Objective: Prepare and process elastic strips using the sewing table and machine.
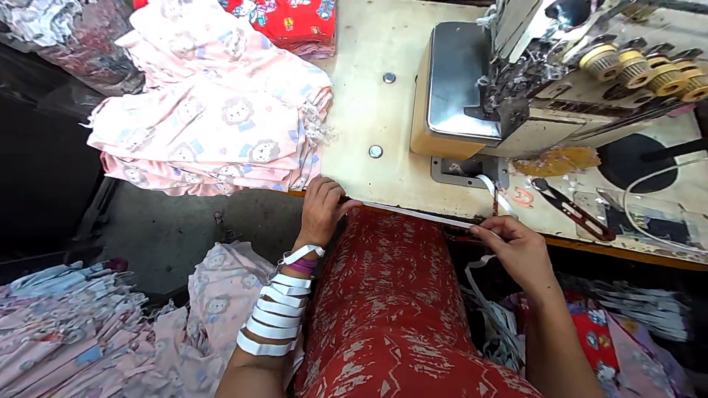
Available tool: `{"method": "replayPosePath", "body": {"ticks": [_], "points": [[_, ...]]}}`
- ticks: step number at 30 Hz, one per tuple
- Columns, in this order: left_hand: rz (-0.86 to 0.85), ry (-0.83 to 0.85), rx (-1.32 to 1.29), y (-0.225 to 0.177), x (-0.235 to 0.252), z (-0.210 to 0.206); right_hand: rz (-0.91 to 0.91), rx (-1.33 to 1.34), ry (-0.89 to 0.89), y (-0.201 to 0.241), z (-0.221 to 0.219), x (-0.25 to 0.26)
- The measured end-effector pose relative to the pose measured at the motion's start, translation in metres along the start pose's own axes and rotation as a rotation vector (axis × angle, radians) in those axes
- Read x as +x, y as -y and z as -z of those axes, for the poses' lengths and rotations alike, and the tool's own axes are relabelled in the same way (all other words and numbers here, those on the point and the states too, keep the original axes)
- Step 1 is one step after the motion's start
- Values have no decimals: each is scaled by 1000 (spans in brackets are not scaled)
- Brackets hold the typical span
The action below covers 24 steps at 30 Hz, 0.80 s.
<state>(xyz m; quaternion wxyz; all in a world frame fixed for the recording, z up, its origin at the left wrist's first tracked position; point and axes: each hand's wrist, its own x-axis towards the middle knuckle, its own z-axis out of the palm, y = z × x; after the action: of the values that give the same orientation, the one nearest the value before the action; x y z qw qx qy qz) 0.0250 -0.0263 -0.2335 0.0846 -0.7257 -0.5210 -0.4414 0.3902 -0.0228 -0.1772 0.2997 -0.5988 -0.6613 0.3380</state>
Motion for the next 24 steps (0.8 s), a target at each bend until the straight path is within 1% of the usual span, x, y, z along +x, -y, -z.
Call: {"method": "replayPosePath", "body": {"ticks": [4,8,12,18,21,24], "points": [[30,50,-33,-2,3,3,-24,135,147,-9,35,-9],[32,72,-38,-2,5,3,-52,116,120,-23,67,-23],[39,104,-44,-4,6,6,-137,21,-6,-23,71,-28],[49,134,-16,-6,7,6,-266,-62,-291,-40,66,-28],[57,150,-4,-3,6,7,-243,-76,-417,-41,56,-26],[58,169,12,-5,9,9,-182,-93,-490,-44,47,-25]]}}
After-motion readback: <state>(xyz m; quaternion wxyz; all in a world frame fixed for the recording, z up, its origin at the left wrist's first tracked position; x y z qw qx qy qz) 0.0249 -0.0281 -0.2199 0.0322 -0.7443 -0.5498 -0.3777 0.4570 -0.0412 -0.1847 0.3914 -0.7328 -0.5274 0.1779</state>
